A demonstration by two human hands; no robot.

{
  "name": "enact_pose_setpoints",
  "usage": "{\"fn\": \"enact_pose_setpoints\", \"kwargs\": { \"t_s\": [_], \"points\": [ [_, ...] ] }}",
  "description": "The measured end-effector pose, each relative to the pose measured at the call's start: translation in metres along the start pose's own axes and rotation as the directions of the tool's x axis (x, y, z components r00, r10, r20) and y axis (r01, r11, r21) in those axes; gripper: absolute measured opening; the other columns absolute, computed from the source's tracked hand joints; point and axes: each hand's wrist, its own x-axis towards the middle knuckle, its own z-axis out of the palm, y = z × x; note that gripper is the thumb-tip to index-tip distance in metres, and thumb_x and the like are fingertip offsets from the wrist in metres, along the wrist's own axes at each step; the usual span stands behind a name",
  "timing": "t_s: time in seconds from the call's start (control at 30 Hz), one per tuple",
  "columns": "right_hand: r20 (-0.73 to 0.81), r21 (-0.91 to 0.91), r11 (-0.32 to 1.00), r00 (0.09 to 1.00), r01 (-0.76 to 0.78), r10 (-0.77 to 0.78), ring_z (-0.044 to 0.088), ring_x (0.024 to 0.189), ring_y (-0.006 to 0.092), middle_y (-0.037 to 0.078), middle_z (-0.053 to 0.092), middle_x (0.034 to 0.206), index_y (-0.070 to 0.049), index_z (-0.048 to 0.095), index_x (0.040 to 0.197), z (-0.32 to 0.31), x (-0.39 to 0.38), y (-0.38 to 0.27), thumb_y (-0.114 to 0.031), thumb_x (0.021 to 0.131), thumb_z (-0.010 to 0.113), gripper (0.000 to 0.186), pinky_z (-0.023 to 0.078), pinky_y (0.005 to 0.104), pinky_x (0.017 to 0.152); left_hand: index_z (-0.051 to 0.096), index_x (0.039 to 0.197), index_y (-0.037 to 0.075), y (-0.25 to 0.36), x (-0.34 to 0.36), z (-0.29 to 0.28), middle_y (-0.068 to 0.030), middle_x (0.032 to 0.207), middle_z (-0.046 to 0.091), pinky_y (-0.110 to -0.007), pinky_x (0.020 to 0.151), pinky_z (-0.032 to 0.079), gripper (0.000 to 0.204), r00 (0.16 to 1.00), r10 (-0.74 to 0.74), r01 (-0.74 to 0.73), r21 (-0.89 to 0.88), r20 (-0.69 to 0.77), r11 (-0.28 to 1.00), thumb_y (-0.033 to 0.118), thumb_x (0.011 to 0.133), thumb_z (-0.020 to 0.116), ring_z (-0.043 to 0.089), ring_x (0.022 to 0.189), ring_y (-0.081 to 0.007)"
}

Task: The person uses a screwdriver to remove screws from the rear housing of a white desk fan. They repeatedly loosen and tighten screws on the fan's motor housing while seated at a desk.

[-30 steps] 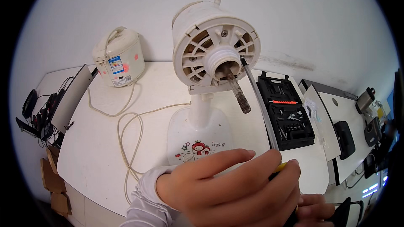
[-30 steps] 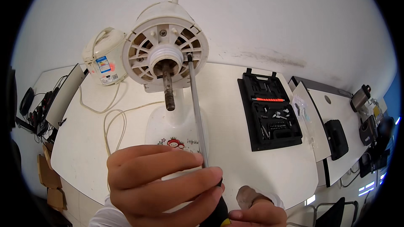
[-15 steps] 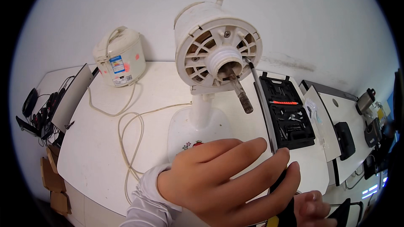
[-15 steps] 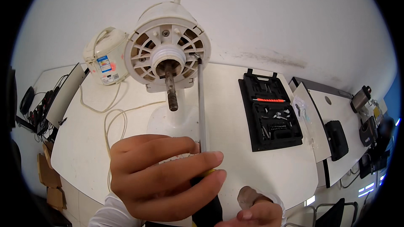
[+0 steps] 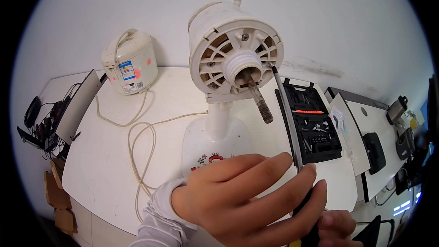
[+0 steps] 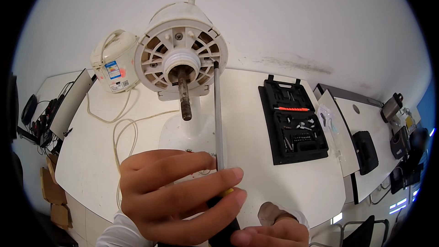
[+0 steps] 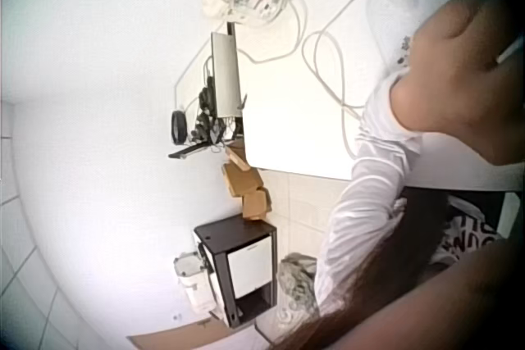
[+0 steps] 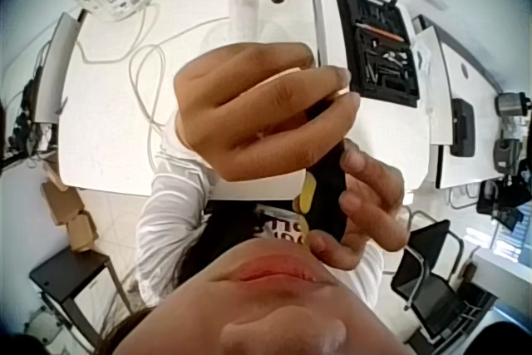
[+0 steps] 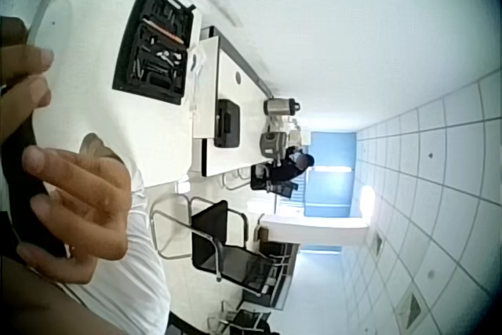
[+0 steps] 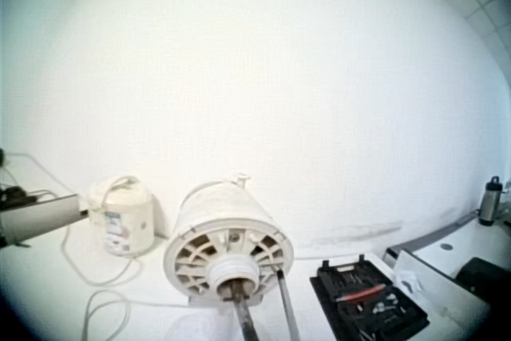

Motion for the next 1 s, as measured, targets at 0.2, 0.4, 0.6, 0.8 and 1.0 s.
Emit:
{"fn": "enact_pose_setpoints", "kwargs": {
  "t_s": [0.2,0.4,0.6,0.8,1.0],
  "points": [
    [0.068,0.096,0.992,0.993,0.087,-0.094,0.060,0.084,0.0321,0.008,0.041,0.100,-0.022,0.056,0.113,-0.021,0.004,0.009,-0.019,0.084,0.066,0.031,0.055,0.0293,0.068,0.068,0.097,0.009,-0.032,0.000,0.029,-0.0086,0.093,0.068,-0.020,0.056,0.052,0.023,0.858,0.411,-0.403,0.092,-0.309,0.910,0.011,0.073,0.067,0.063,0.073,-0.0155],
    [0.193,0.061,0.994,0.977,0.085,-0.096,0.052,0.097,0.0278,0.007,0.042,0.109,-0.017,0.048,0.122,-0.080,0.032,0.025,-0.022,0.083,0.070,0.046,0.052,0.0334,0.078,0.069,0.097,0.008,-0.006,0.006,0.010,-0.0079,0.093,0.069,-0.026,0.059,0.055,0.026,1.000,0.027,-0.028,-0.144,-0.003,0.989,0.004,0.071,0.071,0.066,0.073,-0.0193],
    [-0.133,0.091,0.996,0.991,-0.006,0.019,0.059,0.088,0.0221,0.004,0.050,0.089,-0.013,0.048,0.097,-0.091,0.042,0.027,-0.008,0.073,0.077,0.038,0.054,0.0287,0.062,0.069,0.098,0.001,-0.017,0.005,0.020,-0.0096,0.086,0.067,-0.028,0.057,0.054,0.034,0.998,-0.036,0.040,-0.105,0.045,0.994,-0.002,0.065,0.076,0.065,0.067,-0.0210],
    [0.159,0.293,0.948,0.984,-0.127,0.083,0.056,0.090,0.0200,0.004,0.049,0.097,-0.010,0.048,0.100,-0.133,0.039,0.030,-0.017,0.073,0.077,0.040,0.047,0.0284,0.065,0.066,0.109,0.003,-0.017,0.004,0.037,-0.0124,0.107,0.065,-0.029,0.065,0.053,0.047,0.990,-0.121,0.126,-0.065,0.073,0.990,-0.006,0.063,0.075,0.064,0.080,-0.0227],
    [0.445,0.356,0.846,0.868,-0.396,0.220,0.052,0.091,0.0179,0.004,0.048,0.104,-0.008,0.048,0.103,-0.181,0.045,0.030,-0.026,0.074,0.078,0.045,0.041,0.0281,0.068,0.070,0.100,0.005,-0.030,-0.004,0.064,-0.0064,0.102,0.068,-0.028,0.061,0.053,0.039,0.999,0.014,-0.017,0.091,0.032,0.996,-0.002,0.061,0.075,0.063,0.082,-0.0212]
  ]
}}
